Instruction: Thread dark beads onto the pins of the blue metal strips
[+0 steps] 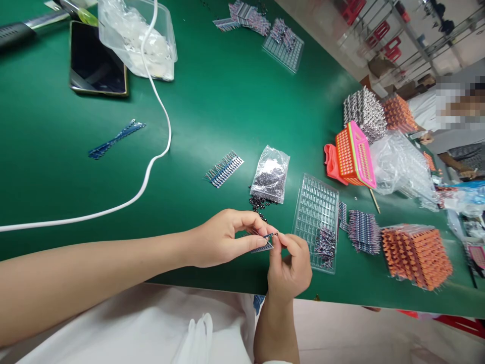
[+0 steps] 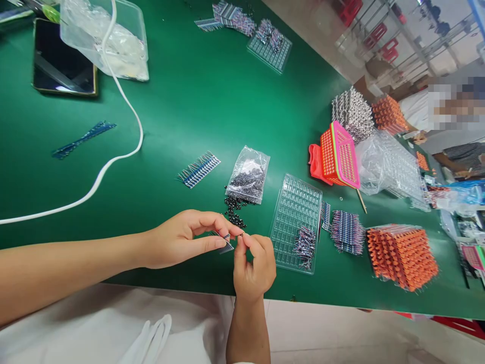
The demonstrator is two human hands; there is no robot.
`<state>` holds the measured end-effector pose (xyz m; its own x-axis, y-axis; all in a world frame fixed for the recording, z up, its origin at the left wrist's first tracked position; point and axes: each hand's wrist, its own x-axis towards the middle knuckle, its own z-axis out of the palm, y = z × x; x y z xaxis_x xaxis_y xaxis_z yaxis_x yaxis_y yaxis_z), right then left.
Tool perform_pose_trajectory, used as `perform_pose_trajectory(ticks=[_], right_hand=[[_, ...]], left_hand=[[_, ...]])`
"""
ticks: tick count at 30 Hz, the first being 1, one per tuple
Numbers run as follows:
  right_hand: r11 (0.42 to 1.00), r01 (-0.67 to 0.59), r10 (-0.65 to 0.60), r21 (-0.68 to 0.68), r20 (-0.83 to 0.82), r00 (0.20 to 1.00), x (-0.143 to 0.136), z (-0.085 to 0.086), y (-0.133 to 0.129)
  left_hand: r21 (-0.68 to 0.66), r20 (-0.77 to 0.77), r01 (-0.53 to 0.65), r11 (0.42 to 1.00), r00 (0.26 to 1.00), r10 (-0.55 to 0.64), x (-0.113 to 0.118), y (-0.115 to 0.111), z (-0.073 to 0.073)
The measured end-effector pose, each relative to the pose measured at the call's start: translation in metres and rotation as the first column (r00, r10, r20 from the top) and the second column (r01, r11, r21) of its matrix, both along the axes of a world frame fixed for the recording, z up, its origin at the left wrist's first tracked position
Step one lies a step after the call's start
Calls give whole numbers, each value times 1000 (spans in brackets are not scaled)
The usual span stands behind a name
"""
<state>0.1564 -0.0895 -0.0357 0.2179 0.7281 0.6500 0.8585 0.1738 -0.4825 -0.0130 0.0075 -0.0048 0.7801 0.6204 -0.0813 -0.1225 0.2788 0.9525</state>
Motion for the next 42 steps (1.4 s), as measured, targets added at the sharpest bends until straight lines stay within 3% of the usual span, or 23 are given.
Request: perform_pose_trajectory(ticks=[4,12,21,24,27,34,38,42], right_hand=[[1000,9,-10,14,15,1000,1,-1,-1],[1000,-8,7,23,51,999,0,0,0],[998,-37,33,50,79,996,0,1,3],[999,-20,15,42,96,995,0,0,2],[999,-4,1,33,101,995,0,-1,1],[1000,12,-13,6,81,997,0,-2,1],[999,-2,0,-48,-36,999,-1,-1,1],[998,-30,22,-61,-119,993,-1,-1,1]], left_hand=[[19,-15,4,1000,1000,-4,0,0,1],[-148,-2,-16,989,1000,16,2,2,0],[-194,7,-11,981,1000,13,3,3,1],[-141,-19,-2,990,1000,-1,2,2,2],[-1,-73,11,1000,997,-11,0,0,3],[245,-110,20,969,994,7,-2,-4,6],[278,-122,12,961,992,23,-1,-3,6],[218,-119,13,976,993,14,-1,-2,6]])
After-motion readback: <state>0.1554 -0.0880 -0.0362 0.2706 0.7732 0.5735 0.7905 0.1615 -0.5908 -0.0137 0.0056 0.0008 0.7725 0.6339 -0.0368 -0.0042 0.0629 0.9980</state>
